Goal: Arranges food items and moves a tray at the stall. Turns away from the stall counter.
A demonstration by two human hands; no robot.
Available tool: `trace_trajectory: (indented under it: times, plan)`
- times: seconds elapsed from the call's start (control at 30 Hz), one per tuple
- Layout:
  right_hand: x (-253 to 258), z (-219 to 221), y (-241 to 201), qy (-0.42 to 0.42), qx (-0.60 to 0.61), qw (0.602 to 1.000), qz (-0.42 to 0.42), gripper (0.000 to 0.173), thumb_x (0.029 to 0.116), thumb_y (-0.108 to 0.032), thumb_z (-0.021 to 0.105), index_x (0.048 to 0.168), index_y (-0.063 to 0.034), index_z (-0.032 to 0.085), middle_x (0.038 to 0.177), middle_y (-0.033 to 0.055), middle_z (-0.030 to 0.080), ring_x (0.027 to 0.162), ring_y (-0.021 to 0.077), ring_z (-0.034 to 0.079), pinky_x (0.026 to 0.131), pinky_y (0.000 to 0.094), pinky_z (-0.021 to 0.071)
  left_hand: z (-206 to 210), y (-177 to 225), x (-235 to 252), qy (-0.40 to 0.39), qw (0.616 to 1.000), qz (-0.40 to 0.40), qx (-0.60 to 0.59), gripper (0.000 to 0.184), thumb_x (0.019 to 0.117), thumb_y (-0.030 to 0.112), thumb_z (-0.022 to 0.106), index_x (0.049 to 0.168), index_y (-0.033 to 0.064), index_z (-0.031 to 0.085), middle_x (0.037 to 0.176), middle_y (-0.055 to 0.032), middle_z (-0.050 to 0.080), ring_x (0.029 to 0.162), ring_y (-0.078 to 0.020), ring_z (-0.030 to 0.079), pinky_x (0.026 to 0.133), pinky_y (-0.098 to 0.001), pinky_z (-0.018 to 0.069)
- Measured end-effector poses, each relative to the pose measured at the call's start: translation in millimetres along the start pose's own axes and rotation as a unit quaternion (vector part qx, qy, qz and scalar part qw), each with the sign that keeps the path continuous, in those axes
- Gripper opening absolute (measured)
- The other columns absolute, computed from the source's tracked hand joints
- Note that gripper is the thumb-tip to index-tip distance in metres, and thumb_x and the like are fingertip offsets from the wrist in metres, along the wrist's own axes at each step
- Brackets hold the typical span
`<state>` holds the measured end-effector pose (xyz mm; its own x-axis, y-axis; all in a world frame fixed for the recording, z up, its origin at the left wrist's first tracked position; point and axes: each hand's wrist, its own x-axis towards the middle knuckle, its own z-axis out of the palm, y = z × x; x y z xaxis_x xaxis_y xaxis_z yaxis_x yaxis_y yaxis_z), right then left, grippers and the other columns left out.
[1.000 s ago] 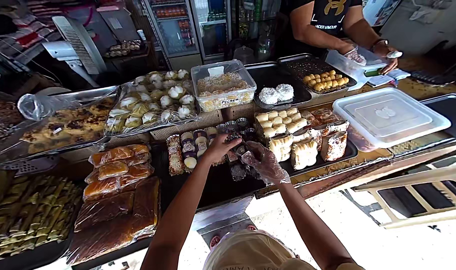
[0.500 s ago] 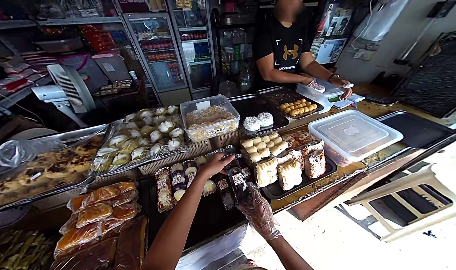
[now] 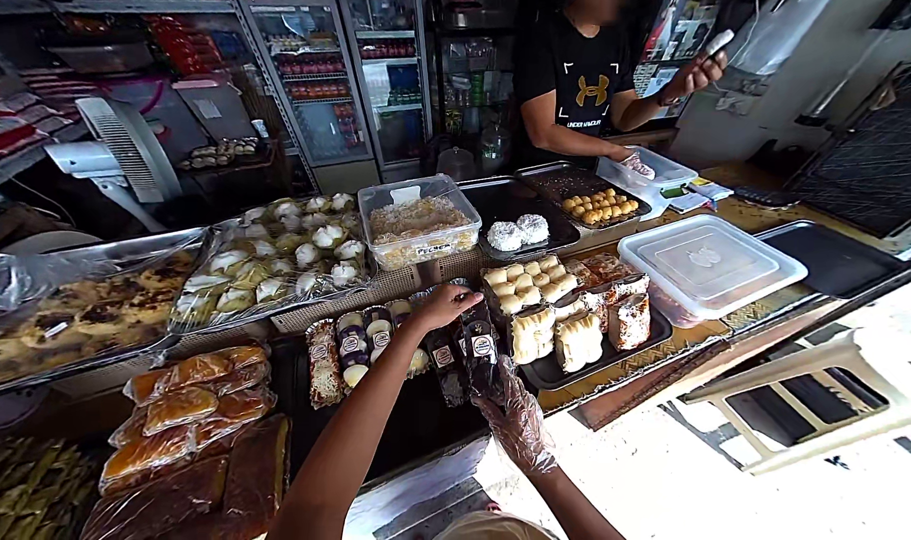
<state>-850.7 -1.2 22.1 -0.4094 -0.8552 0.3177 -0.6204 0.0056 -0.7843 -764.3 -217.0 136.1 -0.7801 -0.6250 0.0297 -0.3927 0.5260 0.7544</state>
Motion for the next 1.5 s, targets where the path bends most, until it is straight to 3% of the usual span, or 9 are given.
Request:
trace_trajectory:
  times: [0.2, 0.43, 0.6, 0.77, 0.87, 1.0, 1.1, 1.23, 1.5]
  plan:
    - [0.6, 0.3, 4.8, 0.005, 0.013, 1.000, -0.006, 0.078, 0.0856, -0.026, 0.078, 0.147, 0.0114, 0.046, 0.130, 0.0278, 0.065, 0.106, 0.0380, 0.071, 0.094, 0.0533, 0.0552, -4.4, 1.5, 6.1, -0.007, 1.000, 0.004, 0.010, 0.033, 0.1061, 0.022, 0.057, 0.102, -0.0079, 0.071, 0.091, -0.0194, 0.067, 0.080, -0.0244, 0.060, 0.080, -0.0430, 0.0487]
    - [2.3, -5.4, 2.6, 0.000, 0.204, 0.973, 0.106, 0.082, 0.0796, -0.002, 0.081, 0.150, 0.0111, 0.039, 0.133, 0.0270, 0.061, 0.109, 0.0177, 0.070, 0.094, 0.0283, 0.0573, -7.1, -2.0, 5.9, -0.032, 0.999, -0.011, -0.011, 0.035, 0.1072, 0.024, 0.054, 0.104, -0.0073, 0.071, 0.088, -0.0160, 0.067, 0.075, -0.0189, 0.061, 0.077, -0.0382, 0.0523]
    - [-3.8, -15.9, 11.8, -0.008, 0.054, 0.995, 0.081, 0.092, 0.0713, -0.021, 0.089, 0.146, 0.0097, 0.047, 0.130, 0.0298, 0.062, 0.112, 0.0338, 0.066, 0.097, 0.0428, 0.0536, -3.1, -5.8, -4.7, -0.081, 0.996, -0.035, -0.032, 0.032, 0.1065, 0.022, 0.056, 0.108, -0.0079, 0.069, 0.092, -0.0177, 0.069, 0.077, -0.0197, 0.067, 0.078, -0.0378, 0.0577]
    - [-0.5, -25.1, 12.2, -0.038, -0.032, 0.995, 0.087, 0.073, 0.0794, -0.014, 0.081, 0.143, 0.0069, 0.053, 0.133, 0.0292, 0.061, 0.119, 0.0415, 0.063, 0.102, 0.0530, 0.0493, -0.6, -15.2, -33.6, -0.085, 0.991, -0.081, -0.069, 0.028, 0.1054, 0.016, 0.058, 0.113, -0.0092, 0.067, 0.099, -0.0197, 0.070, 0.084, -0.0219, 0.071, 0.082, -0.0397, 0.0597]
    - [5.5, -35.1, 17.7, -0.030, -0.050, 0.995, 0.077, 0.062, 0.0809, -0.005, 0.076, 0.139, 0.0081, 0.057, 0.135, 0.0316, 0.059, 0.122, 0.0425, 0.061, 0.105, 0.0504, 0.0486, 8.5, -16.1, -73.5, -0.052, 0.984, -0.131, -0.109, 0.025, 0.1025, 0.011, 0.062, 0.115, -0.0103, 0.064, 0.101, -0.0207, 0.069, 0.085, -0.0235, 0.070, 0.082, -0.0410, 0.0594]
    - [14.5, -50.8, 29.8, -0.047, -0.042, 0.996, 0.056, 0.052, 0.0824, 0.002, 0.071, 0.134, 0.0067, 0.062, 0.134, 0.0354, 0.056, 0.119, 0.0434, 0.060, 0.101, 0.0461, 0.0516, 51.0, -24.2, -139.9, 0.020, 0.955, -0.207, -0.211, 0.025, 0.0934, 0.004, 0.072, 0.113, -0.0090, 0.064, 0.096, -0.0122, 0.070, 0.083, -0.0123, 0.070, 0.081, -0.0298, 0.0600]
    - [18.7, -53.9, 33.0, -0.074, -0.051, 0.994, 0.057, 0.051, 0.0840, 0.005, 0.067, 0.134, 0.0033, 0.063, 0.133, 0.0310, 0.059, 0.121, 0.0409, 0.061, 0.103, 0.0480, 0.0505, 91.4, -37.0, -170.5, 0.088, 0.949, -0.208, -0.218, 0.028, 0.0877, 0.004, 0.076, 0.111, -0.0074, 0.066, 0.096, -0.0100, 0.072, 0.084, -0.0074, 0.069, 0.082, -0.0247, 0.0577]
    - [17.0, -49.2, 31.9, -0.084, -0.063, 0.994, 0.042, 0.047, 0.0857, 0.004, 0.066, 0.133, 0.0027, 0.065, 0.132, 0.0287, 0.062, 0.122, 0.0401, 0.062, 0.105, 0.0484, 0.0490, 115.3, -49.0, -179.9, 0.159, 0.947, -0.198, -0.195, 0.026, 0.0880, 0.005, 0.076, 0.110, -0.0063, 0.069, 0.099, -0.0119, 0.072, 0.084, -0.0067, 0.069, 0.080, -0.0226, 0.0571]
    - [10.0, -50.1, 33.2, -0.016, -0.007, 1.000, 0.003, 0.048, 0.0813, 0.008, 0.067, 0.129, 0.0078, 0.065, 0.126, 0.0293, 0.065, 0.115, 0.0385, 0.066, 0.100, 0.0446, 0.0538, 109.0, -38.9, -181.9, 0.164, 0.939, -0.182, -0.242, 0.023, 0.0865, 0.002, 0.075, 0.107, -0.0053, 0.069, 0.092, -0.0048, 0.072, 0.078, -0.0009, 0.067, 0.077, -0.0176, 0.0561]
